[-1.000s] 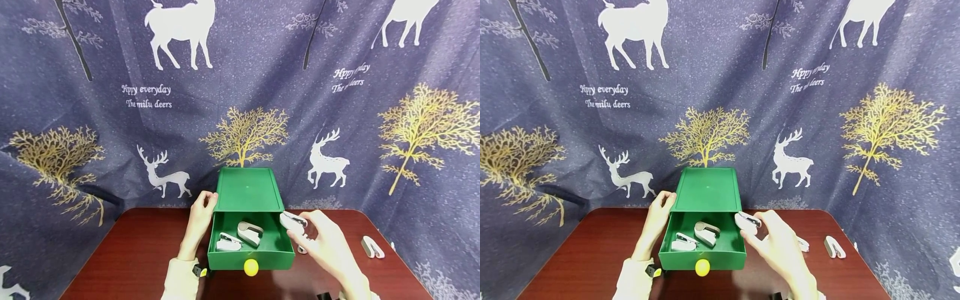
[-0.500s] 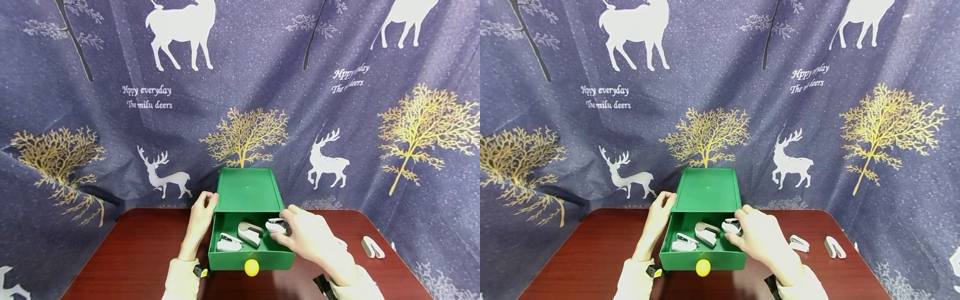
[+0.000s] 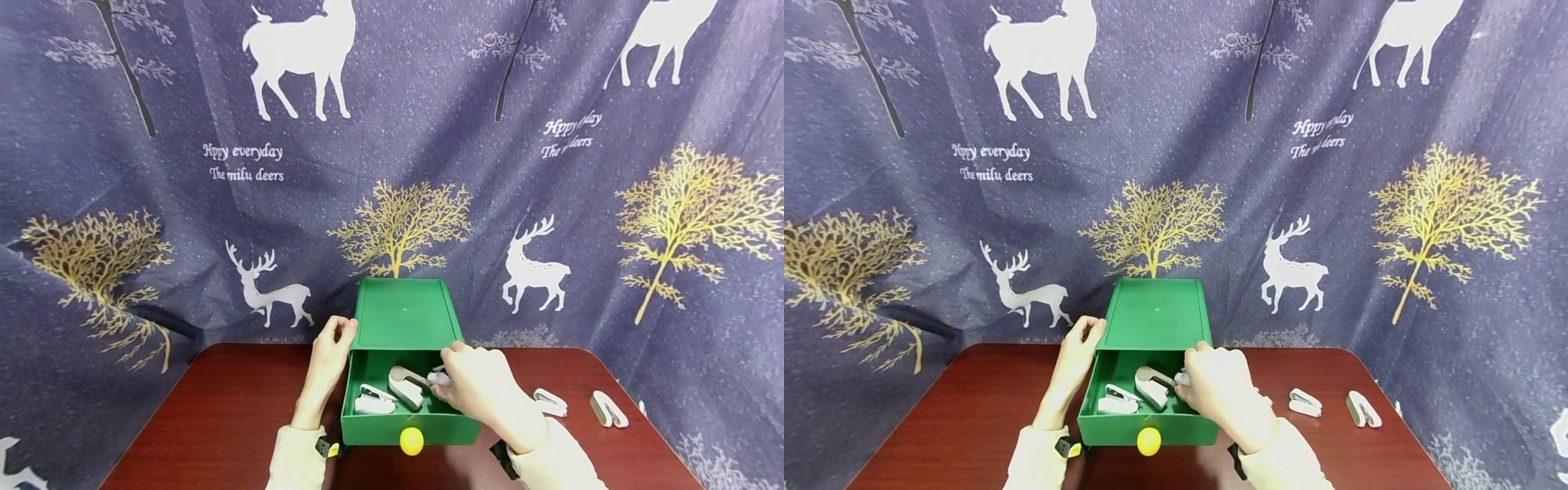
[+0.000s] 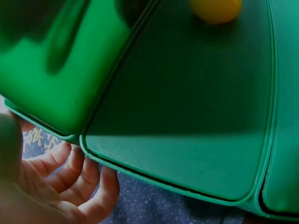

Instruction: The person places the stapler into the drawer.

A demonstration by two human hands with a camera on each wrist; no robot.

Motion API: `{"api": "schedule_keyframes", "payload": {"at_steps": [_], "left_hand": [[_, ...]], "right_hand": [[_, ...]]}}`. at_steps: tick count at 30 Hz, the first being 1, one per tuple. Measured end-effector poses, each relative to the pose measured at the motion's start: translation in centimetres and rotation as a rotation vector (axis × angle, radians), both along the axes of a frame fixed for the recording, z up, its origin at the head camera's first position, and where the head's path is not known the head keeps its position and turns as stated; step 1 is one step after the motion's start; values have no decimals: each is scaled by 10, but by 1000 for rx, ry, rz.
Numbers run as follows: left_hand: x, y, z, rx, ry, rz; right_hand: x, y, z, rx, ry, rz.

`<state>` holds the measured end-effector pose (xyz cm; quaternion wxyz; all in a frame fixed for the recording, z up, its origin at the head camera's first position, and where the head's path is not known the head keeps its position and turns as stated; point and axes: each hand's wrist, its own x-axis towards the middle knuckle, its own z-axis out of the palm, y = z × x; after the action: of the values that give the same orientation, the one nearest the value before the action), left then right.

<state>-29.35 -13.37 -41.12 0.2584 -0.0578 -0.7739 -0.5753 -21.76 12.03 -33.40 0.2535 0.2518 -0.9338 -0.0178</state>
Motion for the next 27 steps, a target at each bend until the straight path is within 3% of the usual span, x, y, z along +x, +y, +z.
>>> {"api": "schedule_keyframes", "payload": {"at_steps": [10, 20, 27], "left_hand": [[1, -1, -1, -18, -1, 15], [2, 0, -2, -13, 4, 8], [0, -1, -1, -22, 10, 11]], "right_hand": [[0, -15, 2, 25, -111, -64], [-1, -19, 1, 86, -99, -73], [-1, -16, 5, 42, -134, -62]]}}
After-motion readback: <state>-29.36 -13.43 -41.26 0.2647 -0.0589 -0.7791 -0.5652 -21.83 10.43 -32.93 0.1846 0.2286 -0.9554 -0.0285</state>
